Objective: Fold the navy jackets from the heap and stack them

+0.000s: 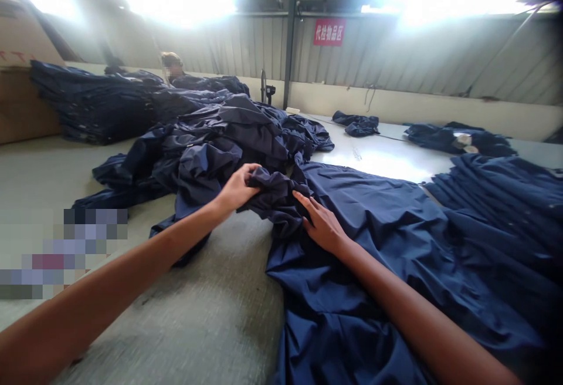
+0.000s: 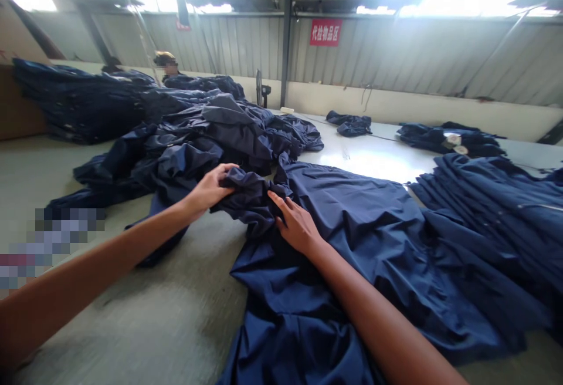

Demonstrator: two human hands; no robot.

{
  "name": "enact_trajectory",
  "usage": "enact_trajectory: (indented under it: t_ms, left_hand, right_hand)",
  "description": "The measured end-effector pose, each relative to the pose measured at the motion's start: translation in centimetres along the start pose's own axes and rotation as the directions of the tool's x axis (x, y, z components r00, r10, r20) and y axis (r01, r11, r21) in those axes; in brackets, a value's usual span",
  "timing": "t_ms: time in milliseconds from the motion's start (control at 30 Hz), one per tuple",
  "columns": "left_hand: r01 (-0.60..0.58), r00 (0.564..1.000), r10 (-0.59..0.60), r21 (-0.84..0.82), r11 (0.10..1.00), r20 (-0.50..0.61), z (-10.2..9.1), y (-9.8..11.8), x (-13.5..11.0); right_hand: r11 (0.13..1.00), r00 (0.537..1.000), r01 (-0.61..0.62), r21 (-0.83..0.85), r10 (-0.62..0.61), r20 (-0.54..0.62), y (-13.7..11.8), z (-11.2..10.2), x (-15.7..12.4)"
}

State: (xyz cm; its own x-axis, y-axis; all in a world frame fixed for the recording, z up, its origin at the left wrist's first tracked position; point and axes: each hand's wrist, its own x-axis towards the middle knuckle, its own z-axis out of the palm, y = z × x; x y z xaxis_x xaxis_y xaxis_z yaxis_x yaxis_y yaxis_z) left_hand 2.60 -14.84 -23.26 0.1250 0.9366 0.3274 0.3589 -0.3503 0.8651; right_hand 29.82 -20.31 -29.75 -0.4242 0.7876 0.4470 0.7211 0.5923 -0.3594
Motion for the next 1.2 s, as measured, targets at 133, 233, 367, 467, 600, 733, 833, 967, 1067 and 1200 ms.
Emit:
enact_trajectory:
  t_ms: [133,233,367,467,600,733,833,967,1067,1200]
  left_hand:
    - [-0.174,0.882,0.394,0.598,0.782,-0.258,-5.2,3.5,1.1]
    - [-0.206,0.775,0.587,0.785,0.584,-0.233,-5.9,6.0,0.0]
    - [-0.346,0.917,0.38,0.709,0.614,0.119,-2.3,6.7,-2.2]
    - [-0.295,0.947,0.058,0.782,0.55,0.317,0.4,5.2,-3.2]
    - [-0.207,0.907,-0.258,0.884,0.419,0.334,0.5,2.1,-2.9]
    - [-0.158,0.883,-0.371,0.926,0.343,0.288,-1.5,-1.2,-2.0]
    - [-0.138,0.894,-0.366,0.936,0.324,0.258,-3.9,-3.0,-1.7]
    - [-0.188,0.923,-0.294,0.957,0.222,0.249,-8.4,-3.6,-1.9]
    - [-0.193,0.932,-0.275,0.965,0.176,0.236,-10.0,-1.9,-2.7]
    - [-0.185,0.97,-0.119,0.962,0.202,0.212,-5.8,1.3,-4.8]
  right_hand:
    - [0.999,1.0,0.006,0.052,-0.004,-0.026,0.1,0.2,0.1]
    - [0.995,0.997,0.023,0.099,-0.016,-0.074,0.2,0.4,0.1]
    - [0.989,0.991,0.04,0.145,-0.021,-0.132,0.1,0.3,0.0]
    - [0.988,0.988,0.037,0.147,-0.014,-0.156,-0.1,0.2,-0.1]
    - [0.997,0.98,-0.07,-0.04,0.062,-0.189,-0.2,0.0,0.2]
    - [0.936,0.969,-0.245,-0.252,0.239,-0.056,0.2,0.4,0.3]
    - [0.925,0.953,-0.268,-0.268,0.295,0.067,0.4,0.8,0.3]
    - [0.949,0.951,-0.234,-0.212,0.269,0.154,0.5,1.0,0.3]
    - [0.965,0.963,-0.169,-0.199,0.205,0.173,0.4,0.9,0.4]
    - [0.973,0.971,-0.117,-0.198,0.154,0.183,0.5,0.9,0.4]
